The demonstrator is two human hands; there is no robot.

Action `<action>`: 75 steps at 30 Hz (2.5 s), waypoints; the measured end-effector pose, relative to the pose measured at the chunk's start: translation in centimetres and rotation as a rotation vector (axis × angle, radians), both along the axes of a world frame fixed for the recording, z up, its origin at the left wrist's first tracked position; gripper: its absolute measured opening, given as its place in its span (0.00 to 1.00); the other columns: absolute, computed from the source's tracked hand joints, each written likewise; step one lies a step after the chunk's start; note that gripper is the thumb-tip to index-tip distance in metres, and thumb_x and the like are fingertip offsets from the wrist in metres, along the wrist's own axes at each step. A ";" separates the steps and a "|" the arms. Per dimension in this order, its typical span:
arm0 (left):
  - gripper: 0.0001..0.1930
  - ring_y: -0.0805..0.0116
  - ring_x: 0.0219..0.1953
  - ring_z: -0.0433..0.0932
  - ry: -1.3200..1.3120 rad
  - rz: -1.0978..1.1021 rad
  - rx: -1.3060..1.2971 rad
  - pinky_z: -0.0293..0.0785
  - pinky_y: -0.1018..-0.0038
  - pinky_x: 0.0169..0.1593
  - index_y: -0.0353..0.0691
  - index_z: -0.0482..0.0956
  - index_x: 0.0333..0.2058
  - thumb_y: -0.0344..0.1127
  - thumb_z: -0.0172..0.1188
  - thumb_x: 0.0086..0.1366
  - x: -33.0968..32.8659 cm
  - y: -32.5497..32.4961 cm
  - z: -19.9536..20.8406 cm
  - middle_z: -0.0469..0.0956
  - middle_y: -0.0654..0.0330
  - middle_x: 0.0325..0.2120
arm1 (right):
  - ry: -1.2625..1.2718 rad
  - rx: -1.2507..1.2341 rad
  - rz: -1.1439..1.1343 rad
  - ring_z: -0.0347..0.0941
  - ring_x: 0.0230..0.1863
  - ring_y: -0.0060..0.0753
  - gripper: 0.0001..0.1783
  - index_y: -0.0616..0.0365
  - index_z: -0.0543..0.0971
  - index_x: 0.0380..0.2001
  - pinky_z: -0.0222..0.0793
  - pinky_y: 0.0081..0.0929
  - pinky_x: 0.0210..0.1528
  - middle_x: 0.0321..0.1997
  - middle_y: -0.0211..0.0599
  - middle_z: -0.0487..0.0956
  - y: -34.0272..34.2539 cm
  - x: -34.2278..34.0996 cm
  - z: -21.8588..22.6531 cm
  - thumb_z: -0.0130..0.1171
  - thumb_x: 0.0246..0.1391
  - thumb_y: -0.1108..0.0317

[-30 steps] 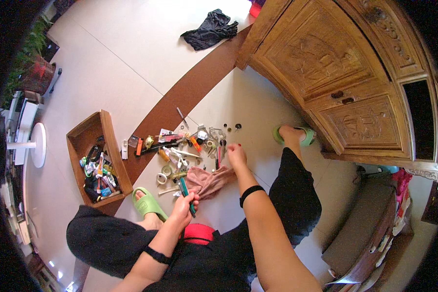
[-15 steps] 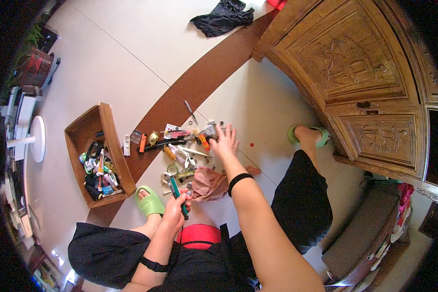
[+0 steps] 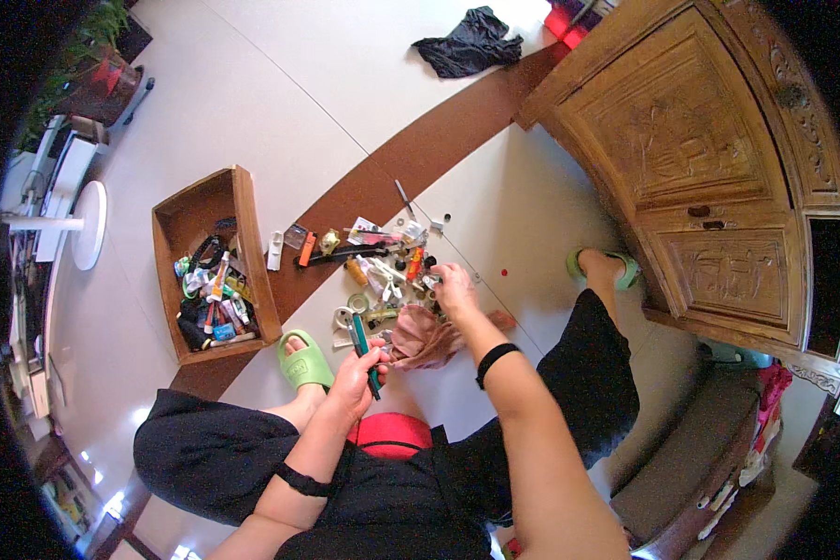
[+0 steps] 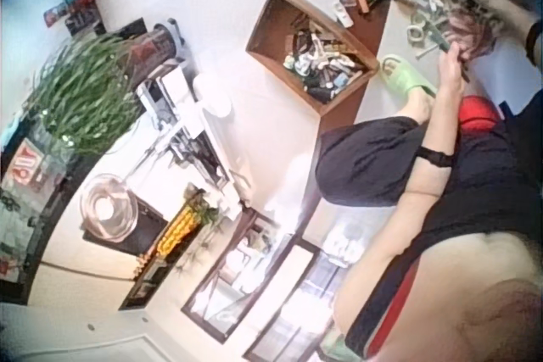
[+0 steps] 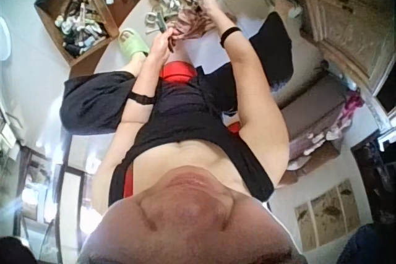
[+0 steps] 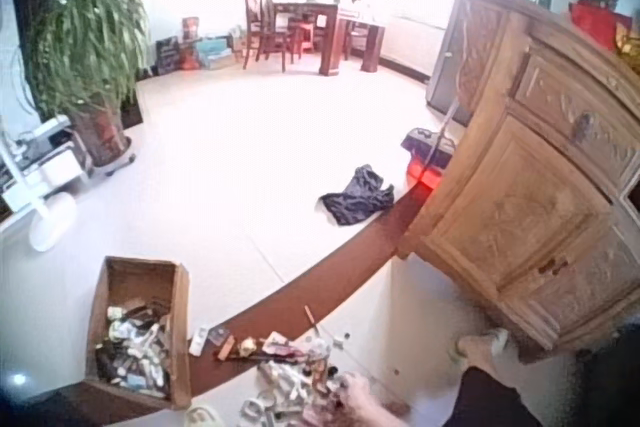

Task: The person sits on the floor and sorts through a pile of small items, including pens, tubes, and miscellaneous hardware. They pick up each item, briefly inspect it, and place it into a wooden tray or back onto the floor.

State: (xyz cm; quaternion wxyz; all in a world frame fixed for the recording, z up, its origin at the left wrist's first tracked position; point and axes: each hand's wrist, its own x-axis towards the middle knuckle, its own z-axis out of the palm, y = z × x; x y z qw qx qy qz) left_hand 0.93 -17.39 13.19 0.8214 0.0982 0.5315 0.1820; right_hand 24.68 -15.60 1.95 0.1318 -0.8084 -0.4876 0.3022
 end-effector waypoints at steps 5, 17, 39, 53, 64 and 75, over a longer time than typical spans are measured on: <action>0.10 0.78 0.26 0.70 -0.031 0.016 0.030 0.66 0.80 0.30 0.42 0.69 0.45 0.34 0.50 0.66 -0.3 1.2 2.3 0.73 0.65 0.28 | -0.018 -0.278 0.275 0.75 0.45 0.41 0.20 0.45 0.77 0.46 0.71 0.35 0.48 0.44 0.38 0.78 6.4 5.3 4.2 0.61 0.46 0.65; 0.11 0.79 0.27 0.70 -0.032 -0.145 0.091 0.67 0.80 0.30 0.42 0.68 0.46 0.35 0.49 0.66 -2.4 6.5 9.8 0.72 0.66 0.29 | -0.041 0.022 0.239 0.74 0.47 0.39 0.15 0.41 0.79 0.42 0.71 0.35 0.48 0.45 0.35 0.79 17.2 4.6 10.2 0.53 0.51 0.66; 0.09 0.77 0.28 0.70 0.067 -0.082 -0.047 0.67 0.80 0.31 0.43 0.70 0.44 0.35 0.49 0.66 -3.1 7.5 5.2 0.72 0.66 0.29 | 0.854 0.088 -0.688 0.75 0.41 0.25 0.14 0.57 0.71 0.48 0.72 0.19 0.40 0.45 0.34 0.76 1.4 -4.1 -3.2 0.50 0.59 0.67; 0.08 0.78 0.28 0.71 0.095 -0.106 0.069 0.68 0.82 0.30 0.42 0.68 0.43 0.34 0.49 0.66 -3.8 7.9 1.9 0.72 0.65 0.29 | 1.652 0.090 -0.748 0.73 0.50 0.34 0.23 0.59 0.64 0.57 0.73 0.24 0.51 0.52 0.41 0.73 1.6 -6.7 3.6 0.50 0.58 0.72; 0.15 0.77 0.33 0.74 -0.005 -0.153 0.187 0.71 0.82 0.34 0.40 0.68 0.50 0.31 0.52 0.65 -4.1 8.2 0.8 0.75 0.61 0.36 | 1.654 0.191 -0.546 0.70 0.53 0.30 0.26 0.60 0.63 0.56 0.71 0.22 0.53 0.54 0.43 0.71 0.8 -12.2 10.5 0.54 0.54 0.79; 0.14 0.77 0.37 0.74 -0.117 -0.169 0.270 0.72 0.78 0.41 0.42 0.69 0.47 0.35 0.56 0.63 -5.9 7.2 1.9 0.74 0.66 0.36 | 1.046 0.429 -0.409 0.73 0.38 0.21 0.15 0.61 0.71 0.45 0.70 0.21 0.44 0.42 0.34 0.77 -0.1 -17.2 12.3 0.57 0.53 0.76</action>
